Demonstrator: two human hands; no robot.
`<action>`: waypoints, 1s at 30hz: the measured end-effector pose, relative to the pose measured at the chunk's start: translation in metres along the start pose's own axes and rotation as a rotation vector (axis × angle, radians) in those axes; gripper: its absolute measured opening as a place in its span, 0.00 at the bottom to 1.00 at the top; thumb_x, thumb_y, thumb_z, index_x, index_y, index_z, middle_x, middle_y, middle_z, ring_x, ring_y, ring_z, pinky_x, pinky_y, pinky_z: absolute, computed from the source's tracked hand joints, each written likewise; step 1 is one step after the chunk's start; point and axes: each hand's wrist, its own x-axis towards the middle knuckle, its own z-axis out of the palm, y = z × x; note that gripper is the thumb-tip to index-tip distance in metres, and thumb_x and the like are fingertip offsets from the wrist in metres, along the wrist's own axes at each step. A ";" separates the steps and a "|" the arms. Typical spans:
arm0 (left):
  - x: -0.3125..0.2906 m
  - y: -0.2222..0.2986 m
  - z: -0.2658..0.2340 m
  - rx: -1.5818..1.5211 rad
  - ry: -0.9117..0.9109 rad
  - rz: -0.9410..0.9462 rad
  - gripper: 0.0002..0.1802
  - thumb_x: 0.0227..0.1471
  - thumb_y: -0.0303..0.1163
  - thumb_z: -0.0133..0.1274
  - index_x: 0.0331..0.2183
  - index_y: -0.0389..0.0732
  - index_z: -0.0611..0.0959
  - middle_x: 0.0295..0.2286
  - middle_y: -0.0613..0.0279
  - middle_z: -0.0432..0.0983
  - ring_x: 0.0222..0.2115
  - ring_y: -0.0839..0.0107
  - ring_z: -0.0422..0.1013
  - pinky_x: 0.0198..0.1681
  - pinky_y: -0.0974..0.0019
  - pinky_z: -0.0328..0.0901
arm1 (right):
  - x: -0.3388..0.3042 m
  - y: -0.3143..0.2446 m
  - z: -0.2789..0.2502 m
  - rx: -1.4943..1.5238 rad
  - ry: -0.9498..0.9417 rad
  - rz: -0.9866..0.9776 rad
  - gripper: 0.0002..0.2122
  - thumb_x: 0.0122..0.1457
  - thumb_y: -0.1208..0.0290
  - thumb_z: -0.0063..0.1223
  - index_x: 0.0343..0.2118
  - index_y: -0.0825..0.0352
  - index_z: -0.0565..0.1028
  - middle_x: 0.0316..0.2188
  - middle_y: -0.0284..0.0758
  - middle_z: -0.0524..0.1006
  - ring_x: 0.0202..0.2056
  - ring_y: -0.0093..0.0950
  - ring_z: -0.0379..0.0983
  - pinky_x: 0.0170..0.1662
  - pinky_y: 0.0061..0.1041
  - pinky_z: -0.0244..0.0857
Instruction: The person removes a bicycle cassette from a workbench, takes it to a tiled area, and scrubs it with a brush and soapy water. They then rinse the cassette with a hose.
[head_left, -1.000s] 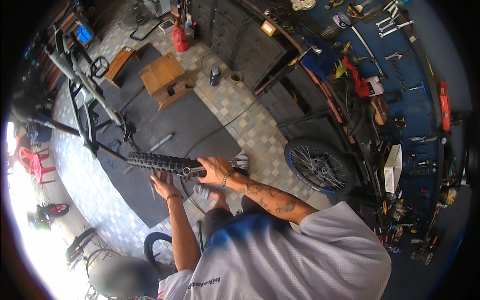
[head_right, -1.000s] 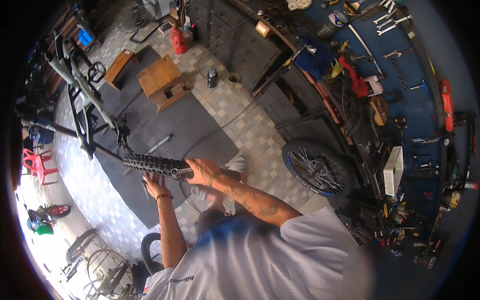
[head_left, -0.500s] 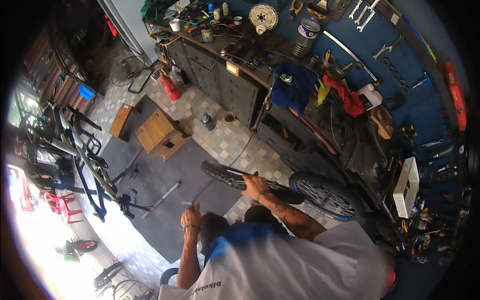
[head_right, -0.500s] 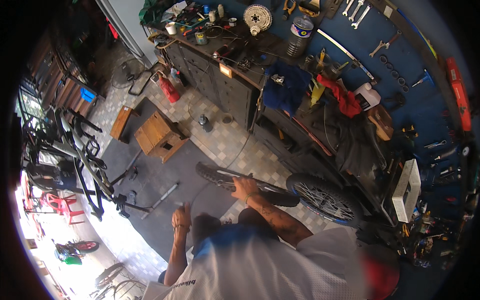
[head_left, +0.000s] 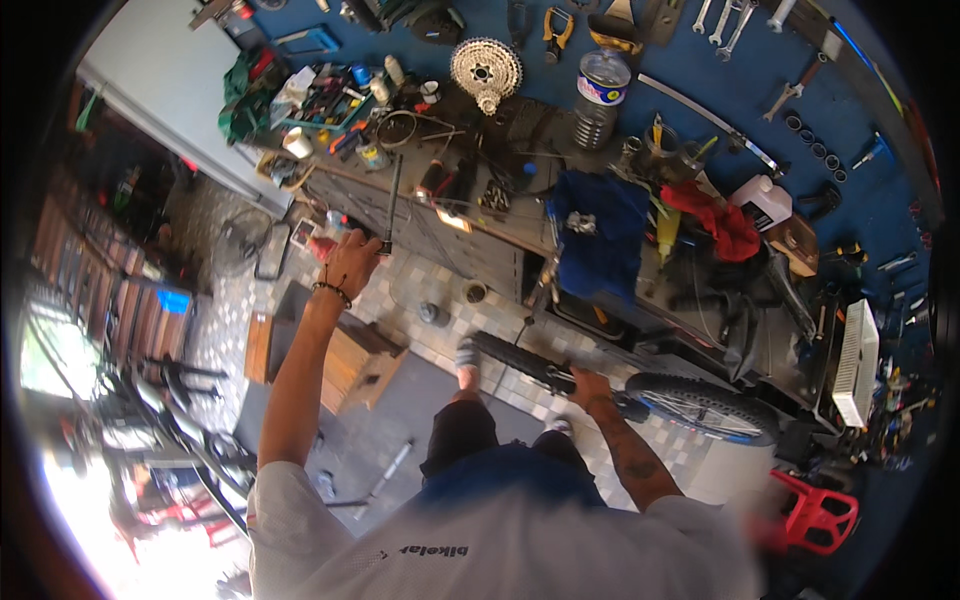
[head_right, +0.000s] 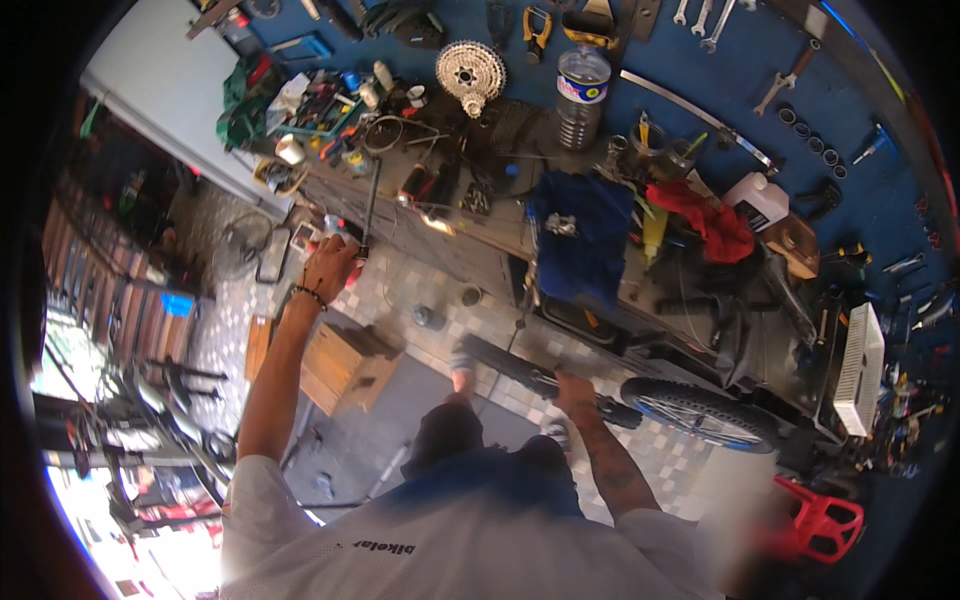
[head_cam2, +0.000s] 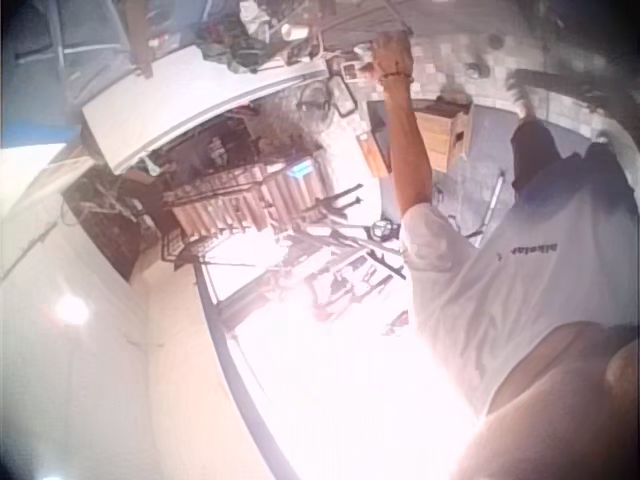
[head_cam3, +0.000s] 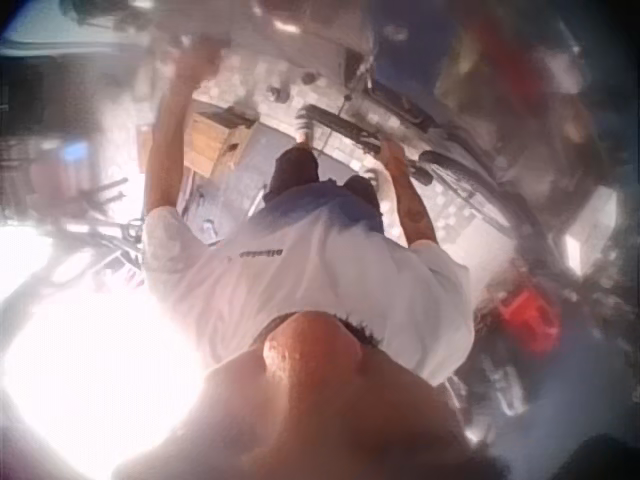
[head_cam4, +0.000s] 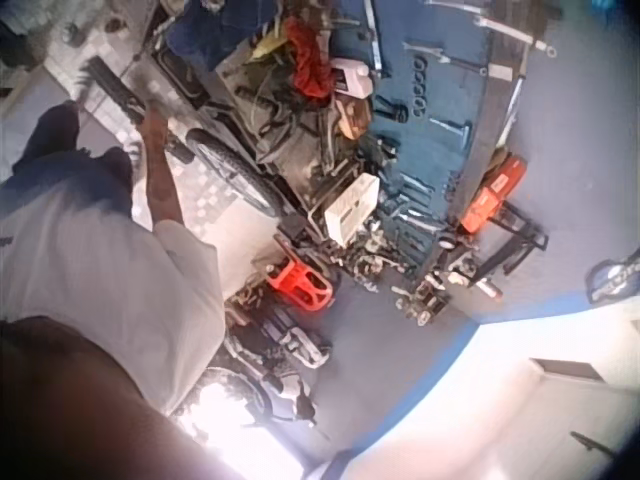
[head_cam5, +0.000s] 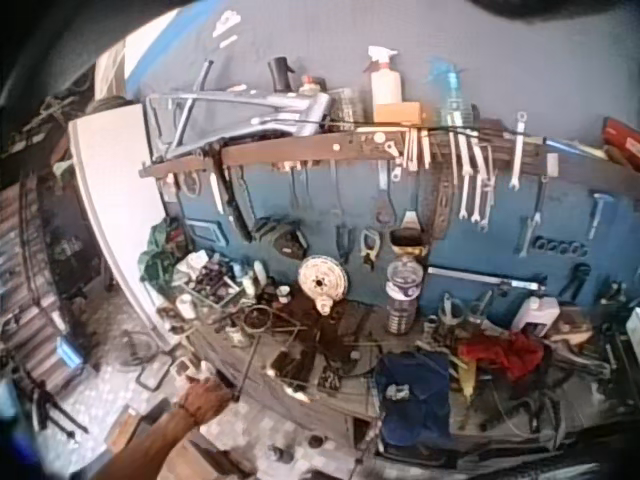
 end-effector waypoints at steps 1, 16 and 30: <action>0.033 -0.025 0.000 0.081 -0.046 0.023 0.11 0.58 0.37 0.58 0.41 0.44 0.82 0.40 0.49 0.73 0.45 0.47 0.72 0.48 0.48 0.70 | 0.013 0.002 -0.002 -0.003 -0.013 0.046 0.33 0.44 0.59 0.72 0.56 0.56 0.74 0.48 0.41 0.81 0.46 0.44 0.81 0.49 0.44 0.75; 0.114 -0.122 0.034 -0.197 -0.070 0.258 0.12 0.59 0.31 0.57 0.45 0.44 0.79 0.37 0.50 0.72 0.41 0.46 0.72 0.41 0.47 0.69 | 0.071 -0.066 0.008 -0.148 0.009 0.566 0.27 0.61 0.75 0.50 0.64 0.50 0.67 0.62 0.47 0.67 0.36 0.49 0.84 0.36 0.44 0.81; -0.034 -0.049 0.100 -0.831 -0.031 0.442 0.07 0.58 0.33 0.56 0.32 0.40 0.78 0.30 0.52 0.70 0.29 0.49 0.70 0.31 0.49 0.66 | 0.122 -0.049 -0.030 -0.103 -0.014 0.452 0.24 0.61 0.71 0.58 0.61 0.53 0.70 0.53 0.43 0.75 0.45 0.48 0.82 0.45 0.46 0.79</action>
